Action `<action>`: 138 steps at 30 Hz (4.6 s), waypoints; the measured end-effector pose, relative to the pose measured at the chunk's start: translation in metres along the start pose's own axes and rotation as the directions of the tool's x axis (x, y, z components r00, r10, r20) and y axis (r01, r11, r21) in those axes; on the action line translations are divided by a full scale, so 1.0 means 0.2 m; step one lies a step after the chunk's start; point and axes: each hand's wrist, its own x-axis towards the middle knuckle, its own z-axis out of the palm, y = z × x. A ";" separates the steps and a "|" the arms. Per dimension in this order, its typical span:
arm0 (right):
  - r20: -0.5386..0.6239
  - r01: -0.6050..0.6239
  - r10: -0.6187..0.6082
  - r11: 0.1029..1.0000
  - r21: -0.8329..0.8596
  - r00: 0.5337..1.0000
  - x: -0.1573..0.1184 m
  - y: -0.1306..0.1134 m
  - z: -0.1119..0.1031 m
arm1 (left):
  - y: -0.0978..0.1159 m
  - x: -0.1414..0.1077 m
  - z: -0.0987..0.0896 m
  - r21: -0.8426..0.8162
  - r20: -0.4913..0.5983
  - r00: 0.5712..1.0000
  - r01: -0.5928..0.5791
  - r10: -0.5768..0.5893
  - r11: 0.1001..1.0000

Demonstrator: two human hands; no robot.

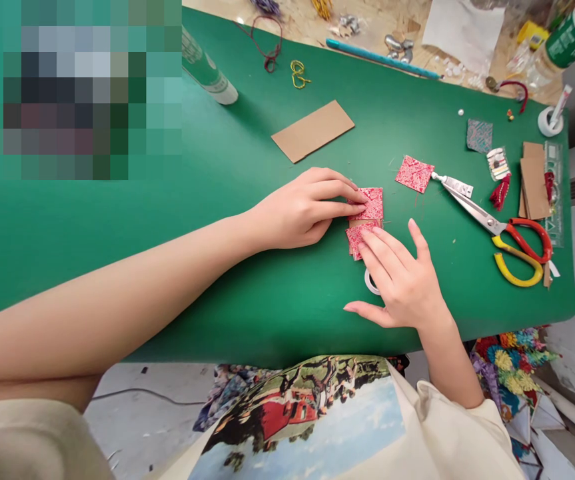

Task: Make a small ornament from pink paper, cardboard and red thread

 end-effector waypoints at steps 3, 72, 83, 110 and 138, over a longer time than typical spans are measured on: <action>0.017 -0.004 0.004 1.000 0.003 1.000 0.00 0.00 0.00 | 0.00 0.00 0.00 0.034 -0.002 1.000 -0.016 0.016 0.999; -0.132 -0.214 0.227 0.971 0.106 0.965 0.05 0.06 -0.11 | 0.02 0.00 -0.02 -0.012 -0.017 1.000 -0.004 0.004 1.000; 0.302 -0.320 0.259 0.932 0.173 0.917 0.26 0.26 -0.03 | 0.04 0.02 -0.02 0.043 -0.054 0.998 -0.010 0.013 0.999; 0.146 -0.405 0.746 0.177 0.897 0.650 0.28 0.20 0.03 | 0.14 0.04 -0.04 -0.542 -0.088 0.905 0.307 -0.416 0.782; 0.160 -0.467 0.588 0.417 0.780 0.793 0.26 0.22 0.02 | 0.11 0.06 -0.04 -0.709 -0.049 0.806 0.388 -0.590 0.589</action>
